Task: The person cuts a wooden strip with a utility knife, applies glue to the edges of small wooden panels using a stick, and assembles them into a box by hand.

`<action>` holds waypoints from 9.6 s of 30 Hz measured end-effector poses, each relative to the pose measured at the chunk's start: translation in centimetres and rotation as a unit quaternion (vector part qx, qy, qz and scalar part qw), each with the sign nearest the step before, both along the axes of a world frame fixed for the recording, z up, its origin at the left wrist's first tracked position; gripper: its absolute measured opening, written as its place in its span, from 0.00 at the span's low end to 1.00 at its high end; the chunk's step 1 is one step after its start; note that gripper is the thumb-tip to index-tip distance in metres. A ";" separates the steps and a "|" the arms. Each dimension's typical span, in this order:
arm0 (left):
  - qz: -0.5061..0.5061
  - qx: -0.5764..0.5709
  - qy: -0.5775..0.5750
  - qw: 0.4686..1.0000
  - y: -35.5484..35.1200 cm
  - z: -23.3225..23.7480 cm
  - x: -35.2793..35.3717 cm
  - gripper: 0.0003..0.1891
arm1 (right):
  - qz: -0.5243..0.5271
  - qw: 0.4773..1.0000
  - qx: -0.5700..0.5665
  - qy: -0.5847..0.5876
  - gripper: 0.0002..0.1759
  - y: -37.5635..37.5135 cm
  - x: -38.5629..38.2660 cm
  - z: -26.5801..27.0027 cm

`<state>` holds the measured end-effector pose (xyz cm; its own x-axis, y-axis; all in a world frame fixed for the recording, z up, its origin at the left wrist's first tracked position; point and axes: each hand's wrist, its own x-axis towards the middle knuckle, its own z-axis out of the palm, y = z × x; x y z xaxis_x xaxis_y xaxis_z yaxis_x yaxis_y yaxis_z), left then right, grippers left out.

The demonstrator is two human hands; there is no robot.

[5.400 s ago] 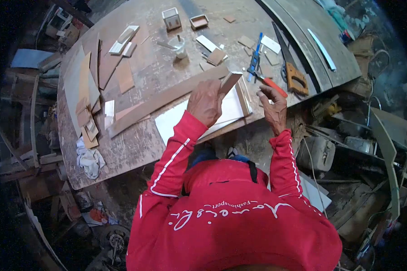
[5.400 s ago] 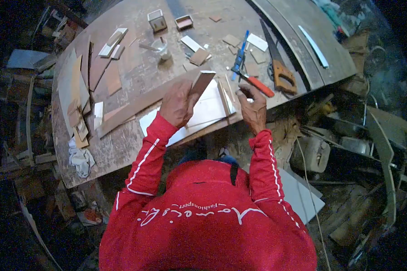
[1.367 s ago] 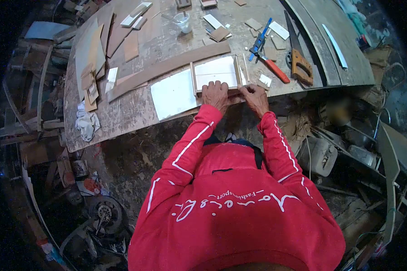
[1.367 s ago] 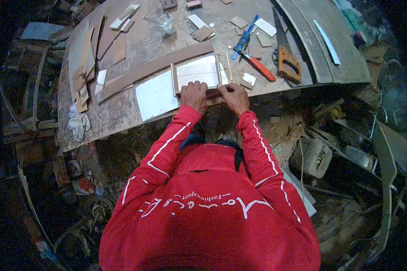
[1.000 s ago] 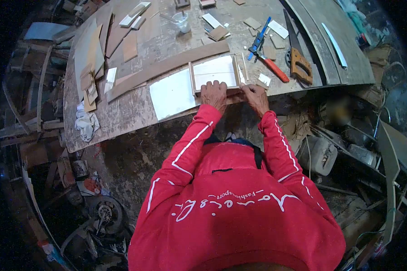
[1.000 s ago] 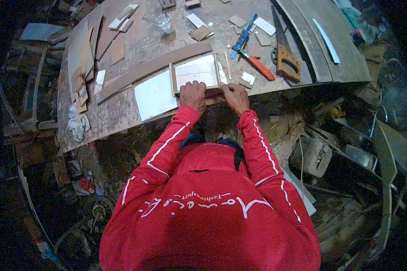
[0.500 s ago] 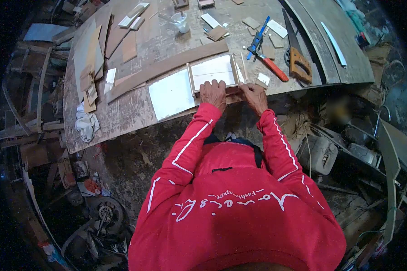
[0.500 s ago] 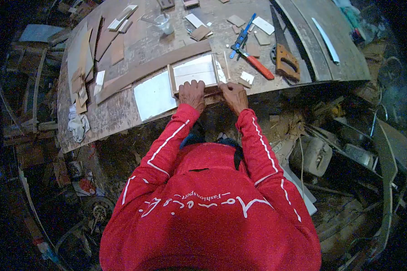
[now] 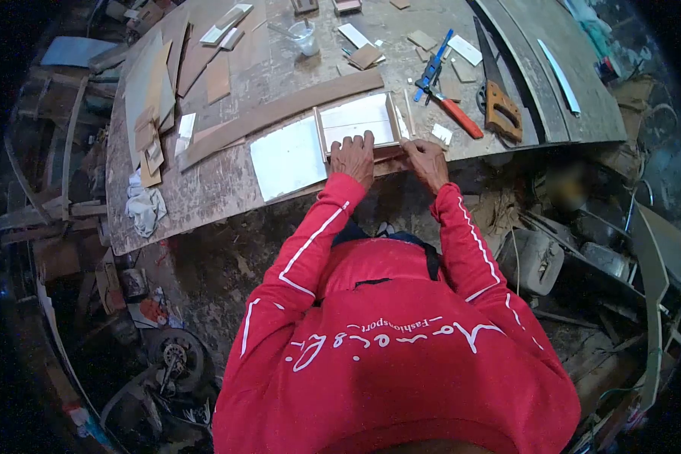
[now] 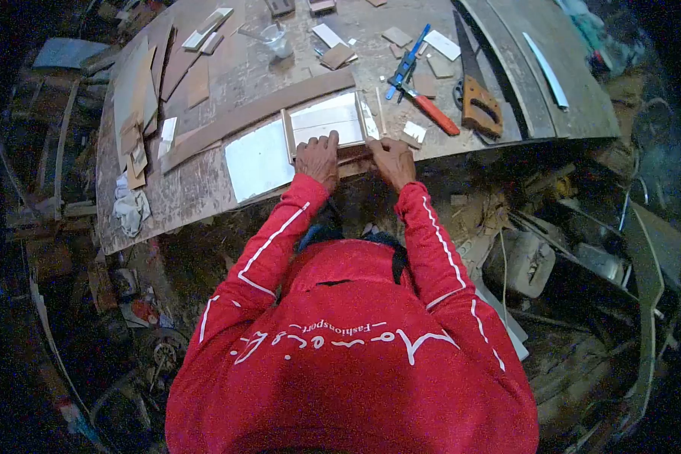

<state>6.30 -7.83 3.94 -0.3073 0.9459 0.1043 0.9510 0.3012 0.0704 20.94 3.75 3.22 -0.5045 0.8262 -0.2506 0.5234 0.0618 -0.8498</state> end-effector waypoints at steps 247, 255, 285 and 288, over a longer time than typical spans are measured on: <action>0.200 -0.001 -0.690 0.695 -6.8 1.0 -7.9 0.32 | -0.142 0.983 0.033 0.114 0.26 -1.0 -2.6 -0.2; 0.244 0.114 -0.687 0.674 -6.2 -0.1 -6.6 0.37 | -0.100 0.990 0.051 0.085 0.25 -1.3 -2.4 -0.7; 0.174 0.171 -0.359 0.901 -5.1 1.0 -4.8 0.21 | -0.003 0.988 0.155 0.010 0.25 -3.2 -2.7 0.6; 0.187 0.153 -0.359 0.902 -5.0 1.0 -4.8 0.21 | -0.013 0.984 0.171 0.040 0.21 -3.2 -2.9 1.0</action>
